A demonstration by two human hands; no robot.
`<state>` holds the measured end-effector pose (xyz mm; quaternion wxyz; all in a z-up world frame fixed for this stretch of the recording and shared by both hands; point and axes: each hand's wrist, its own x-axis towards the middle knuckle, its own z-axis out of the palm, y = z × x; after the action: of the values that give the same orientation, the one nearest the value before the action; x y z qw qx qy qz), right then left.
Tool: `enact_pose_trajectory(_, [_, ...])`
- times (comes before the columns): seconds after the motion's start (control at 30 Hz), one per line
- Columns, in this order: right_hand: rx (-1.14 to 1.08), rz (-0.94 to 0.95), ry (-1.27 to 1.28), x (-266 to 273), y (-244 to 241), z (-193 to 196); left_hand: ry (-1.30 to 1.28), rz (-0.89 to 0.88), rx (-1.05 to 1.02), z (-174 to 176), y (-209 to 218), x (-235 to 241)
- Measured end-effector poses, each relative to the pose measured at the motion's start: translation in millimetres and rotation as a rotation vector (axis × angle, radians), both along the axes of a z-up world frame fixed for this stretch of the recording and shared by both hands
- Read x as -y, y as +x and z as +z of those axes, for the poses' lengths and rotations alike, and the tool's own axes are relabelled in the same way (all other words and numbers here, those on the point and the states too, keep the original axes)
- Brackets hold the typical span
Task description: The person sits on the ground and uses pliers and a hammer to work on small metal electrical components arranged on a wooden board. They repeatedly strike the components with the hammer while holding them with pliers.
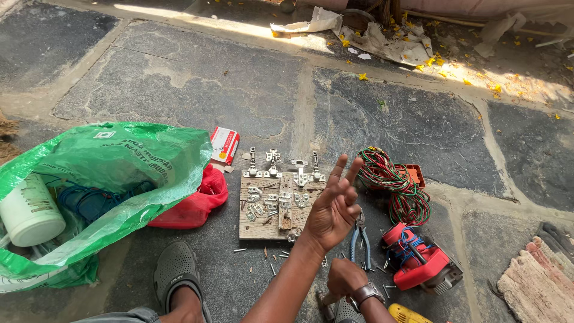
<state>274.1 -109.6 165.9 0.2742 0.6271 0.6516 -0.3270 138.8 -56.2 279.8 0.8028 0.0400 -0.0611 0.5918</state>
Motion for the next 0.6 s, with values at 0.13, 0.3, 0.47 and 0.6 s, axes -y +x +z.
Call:
enact_pose_trajectory(0.13, [-0.05,-0.051,-0.102,-1.1,5.3,19.3,0.035,-0.031,0.125,-0.1,0.9,-0.6])
enact_pose_trajectory(0.3, [-0.121,-0.175,-0.072,4.5,6.4,36.7,0.04,-0.033,0.129,0.3,-1.7,1.0])
enact_pose_trajectory(0.47, [-0.101,-0.113,-0.093,6.8,7.8,39.7,0.059,-0.04,0.157,2.4,-2.1,0.2])
enact_pose_trajectory(0.6, [-0.1,-0.126,-0.044,9.0,8.2,32.4,0.045,-0.037,0.152,1.6,-3.1,1.5])
